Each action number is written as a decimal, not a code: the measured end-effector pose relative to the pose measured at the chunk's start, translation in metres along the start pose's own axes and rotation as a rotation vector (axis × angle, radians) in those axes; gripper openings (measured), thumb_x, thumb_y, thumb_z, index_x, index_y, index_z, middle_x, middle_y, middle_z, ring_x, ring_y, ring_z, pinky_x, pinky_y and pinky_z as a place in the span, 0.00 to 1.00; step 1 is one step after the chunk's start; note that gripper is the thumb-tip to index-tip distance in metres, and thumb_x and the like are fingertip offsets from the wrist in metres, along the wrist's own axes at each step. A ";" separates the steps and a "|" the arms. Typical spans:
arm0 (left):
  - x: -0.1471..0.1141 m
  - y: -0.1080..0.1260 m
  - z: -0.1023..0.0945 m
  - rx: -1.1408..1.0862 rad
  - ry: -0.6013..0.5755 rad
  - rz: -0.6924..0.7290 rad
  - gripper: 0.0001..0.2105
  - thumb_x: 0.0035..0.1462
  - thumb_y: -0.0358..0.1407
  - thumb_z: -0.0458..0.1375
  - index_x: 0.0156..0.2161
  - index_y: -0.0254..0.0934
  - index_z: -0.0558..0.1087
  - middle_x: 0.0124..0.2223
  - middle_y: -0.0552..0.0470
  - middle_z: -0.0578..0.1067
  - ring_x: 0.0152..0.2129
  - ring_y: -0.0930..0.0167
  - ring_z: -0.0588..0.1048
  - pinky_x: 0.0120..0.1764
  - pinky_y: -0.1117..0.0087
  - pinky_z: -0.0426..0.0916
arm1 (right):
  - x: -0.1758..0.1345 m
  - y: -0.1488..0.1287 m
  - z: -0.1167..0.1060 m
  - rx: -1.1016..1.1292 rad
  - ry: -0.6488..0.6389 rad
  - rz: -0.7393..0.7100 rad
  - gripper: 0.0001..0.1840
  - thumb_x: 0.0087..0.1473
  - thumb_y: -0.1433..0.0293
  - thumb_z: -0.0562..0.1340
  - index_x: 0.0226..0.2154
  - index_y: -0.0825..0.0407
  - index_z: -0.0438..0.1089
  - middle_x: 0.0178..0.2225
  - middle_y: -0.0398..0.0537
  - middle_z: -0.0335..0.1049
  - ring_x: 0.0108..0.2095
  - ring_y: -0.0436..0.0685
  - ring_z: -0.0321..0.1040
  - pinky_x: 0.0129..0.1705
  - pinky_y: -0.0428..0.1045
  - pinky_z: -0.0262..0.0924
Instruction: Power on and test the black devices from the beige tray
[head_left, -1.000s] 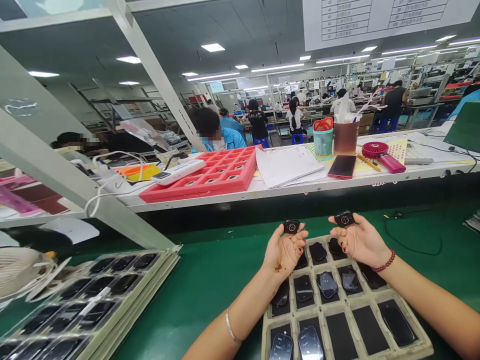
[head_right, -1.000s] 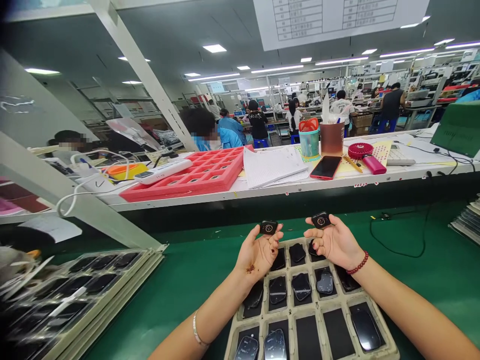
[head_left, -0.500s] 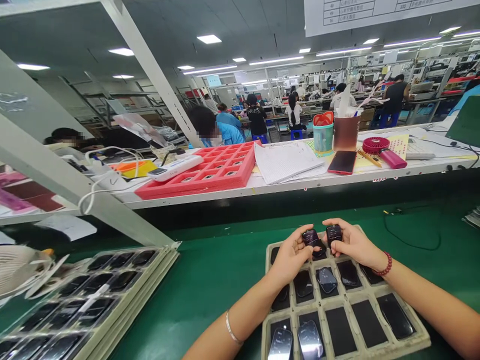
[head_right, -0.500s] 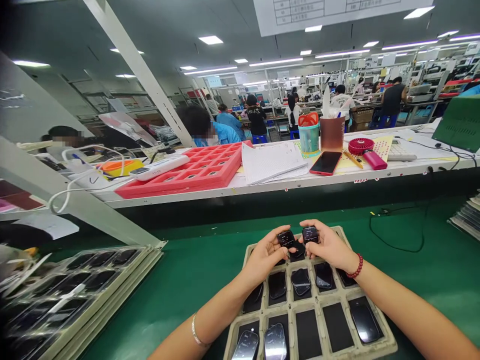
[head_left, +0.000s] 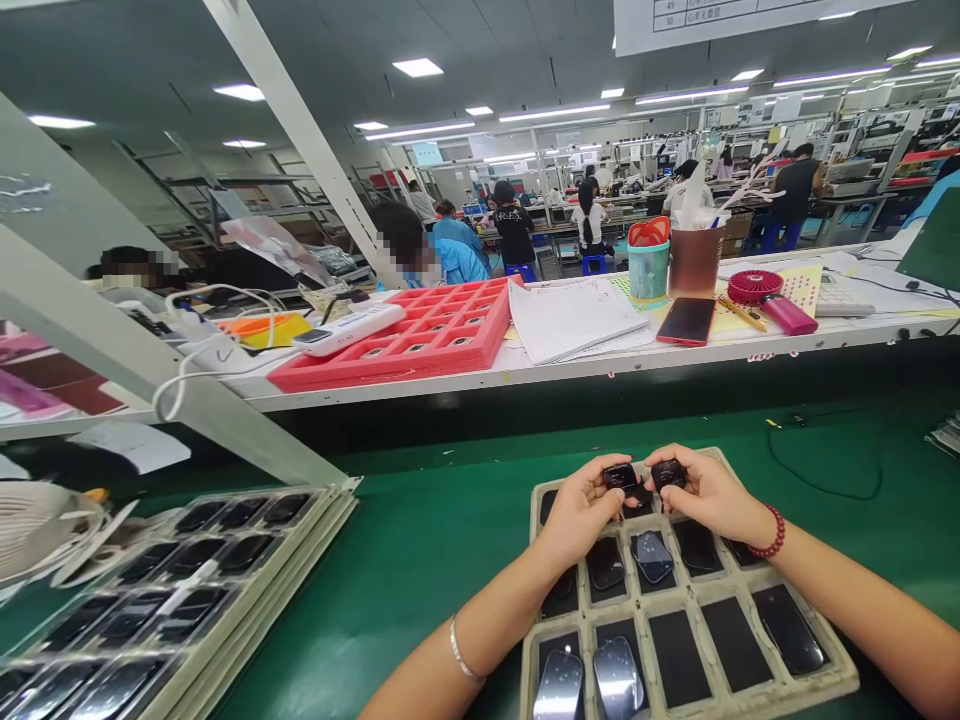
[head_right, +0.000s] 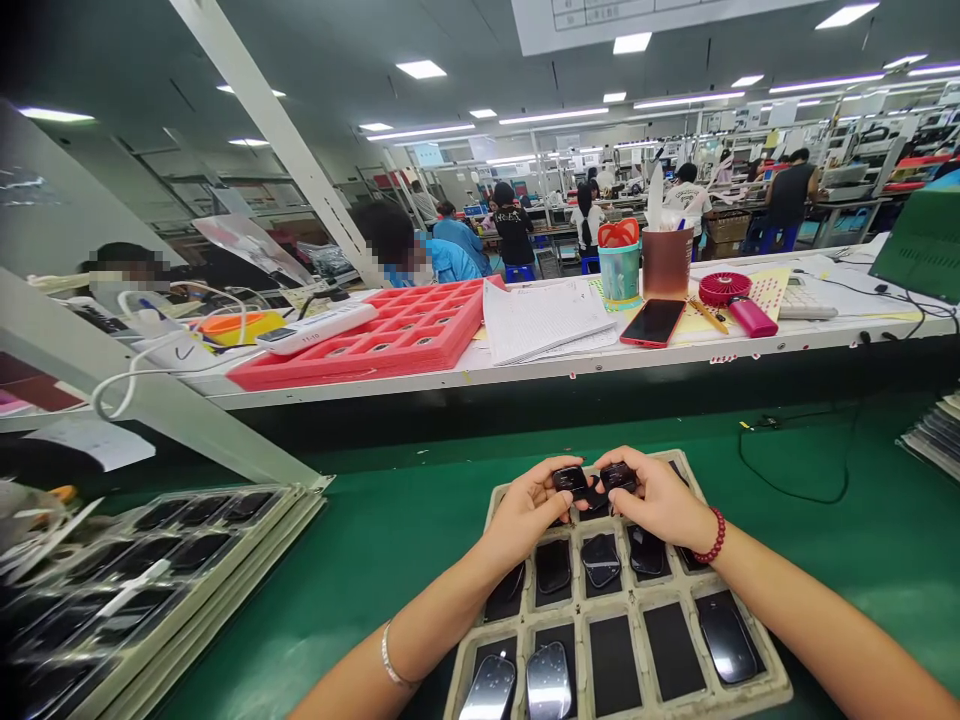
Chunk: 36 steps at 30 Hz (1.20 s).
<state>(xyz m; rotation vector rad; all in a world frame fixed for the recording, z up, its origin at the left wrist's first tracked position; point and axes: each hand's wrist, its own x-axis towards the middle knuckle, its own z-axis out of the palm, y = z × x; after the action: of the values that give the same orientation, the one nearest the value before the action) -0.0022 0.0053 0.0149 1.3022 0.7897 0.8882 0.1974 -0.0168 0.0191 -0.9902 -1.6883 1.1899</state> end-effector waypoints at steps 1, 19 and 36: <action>0.000 0.000 0.000 0.002 0.000 0.004 0.18 0.49 0.35 0.61 0.47 0.35 0.68 0.39 0.45 0.76 0.29 0.70 0.76 0.27 0.75 0.65 | 0.000 0.000 0.000 -0.005 -0.002 -0.004 0.16 0.51 0.76 0.57 0.45 0.51 0.64 0.36 0.47 0.68 0.29 0.51 0.65 0.31 0.48 0.64; -0.003 0.006 0.002 0.019 -0.012 -0.017 0.20 0.48 0.34 0.61 0.48 0.33 0.66 0.41 0.44 0.76 0.31 0.70 0.76 0.31 0.73 0.66 | -0.001 -0.006 0.000 -0.184 -0.001 -0.053 0.16 0.51 0.77 0.56 0.44 0.51 0.64 0.37 0.47 0.70 0.35 0.54 0.68 0.34 0.47 0.64; -0.004 0.010 0.003 0.040 0.006 0.026 0.15 0.48 0.38 0.61 0.42 0.34 0.70 0.37 0.47 0.77 0.25 0.72 0.74 0.26 0.74 0.65 | -0.001 -0.006 0.000 -0.154 -0.022 -0.066 0.16 0.51 0.78 0.55 0.43 0.52 0.66 0.40 0.48 0.69 0.35 0.53 0.66 0.36 0.47 0.64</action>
<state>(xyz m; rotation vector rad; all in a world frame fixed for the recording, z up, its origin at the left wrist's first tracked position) -0.0023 0.0010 0.0254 1.3475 0.8004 0.9014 0.1969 -0.0196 0.0241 -1.0087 -1.8382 1.0433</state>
